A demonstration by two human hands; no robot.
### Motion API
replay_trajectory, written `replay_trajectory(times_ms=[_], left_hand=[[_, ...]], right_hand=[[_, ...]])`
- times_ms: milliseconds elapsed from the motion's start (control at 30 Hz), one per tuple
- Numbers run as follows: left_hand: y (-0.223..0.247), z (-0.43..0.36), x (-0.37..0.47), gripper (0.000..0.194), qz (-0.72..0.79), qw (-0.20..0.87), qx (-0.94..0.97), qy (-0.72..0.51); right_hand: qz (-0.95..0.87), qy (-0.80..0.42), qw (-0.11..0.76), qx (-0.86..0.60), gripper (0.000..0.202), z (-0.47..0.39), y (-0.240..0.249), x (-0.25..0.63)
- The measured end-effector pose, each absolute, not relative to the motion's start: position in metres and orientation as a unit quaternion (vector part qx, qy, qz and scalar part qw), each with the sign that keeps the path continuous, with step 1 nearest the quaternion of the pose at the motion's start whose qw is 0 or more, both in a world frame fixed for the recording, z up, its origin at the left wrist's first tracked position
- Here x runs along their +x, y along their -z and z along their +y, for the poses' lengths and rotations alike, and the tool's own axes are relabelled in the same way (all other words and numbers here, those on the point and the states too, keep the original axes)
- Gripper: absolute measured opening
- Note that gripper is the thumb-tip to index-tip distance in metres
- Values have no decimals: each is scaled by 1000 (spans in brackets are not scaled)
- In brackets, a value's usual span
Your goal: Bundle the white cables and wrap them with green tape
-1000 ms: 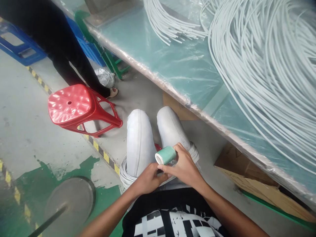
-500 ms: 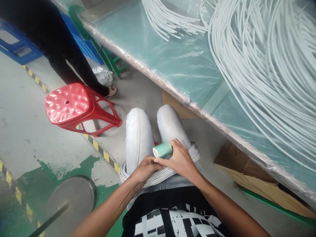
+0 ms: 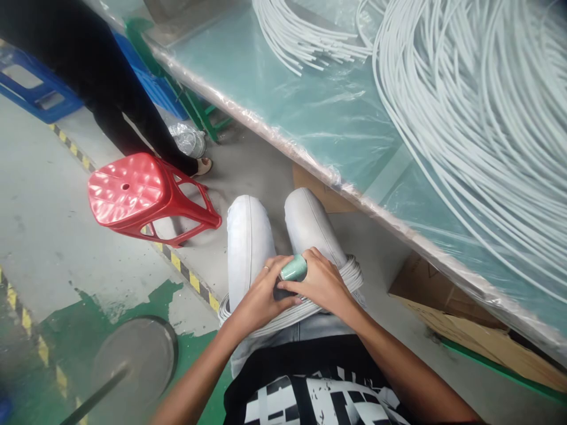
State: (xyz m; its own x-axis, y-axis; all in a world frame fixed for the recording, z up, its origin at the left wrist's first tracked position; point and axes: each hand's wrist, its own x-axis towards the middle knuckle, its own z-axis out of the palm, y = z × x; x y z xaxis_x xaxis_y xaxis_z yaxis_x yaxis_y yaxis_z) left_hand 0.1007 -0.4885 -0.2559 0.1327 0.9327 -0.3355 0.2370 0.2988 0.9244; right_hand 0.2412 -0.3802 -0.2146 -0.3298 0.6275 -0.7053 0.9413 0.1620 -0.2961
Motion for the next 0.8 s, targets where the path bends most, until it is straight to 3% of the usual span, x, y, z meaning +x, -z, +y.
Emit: replay_trajectory(times_ms=[100, 167, 233, 300, 400, 800], left_hand=[[255, -491, 110, 84, 626, 543, 458, -321], [245, -499, 121, 79, 696, 425, 468, -341], [232, -508, 133, 62, 724, 287, 516, -356], [222, -517, 145, 55, 714, 227, 579, -322], [222, -523, 159, 56, 699, 211, 634, -255], [243, -525, 168, 46, 693, 186, 660, -221]], right_hand=[[735, 347, 221, 539, 67, -381, 216, 244], [732, 348, 214, 545, 66, -381, 217, 246], [731, 351, 212, 546, 66, -380, 219, 247], [738, 342, 216, 540, 66, -380, 221, 247], [737, 332, 225, 543, 66, -379, 224, 248], [725, 349, 218, 553, 67, -378, 224, 245]])
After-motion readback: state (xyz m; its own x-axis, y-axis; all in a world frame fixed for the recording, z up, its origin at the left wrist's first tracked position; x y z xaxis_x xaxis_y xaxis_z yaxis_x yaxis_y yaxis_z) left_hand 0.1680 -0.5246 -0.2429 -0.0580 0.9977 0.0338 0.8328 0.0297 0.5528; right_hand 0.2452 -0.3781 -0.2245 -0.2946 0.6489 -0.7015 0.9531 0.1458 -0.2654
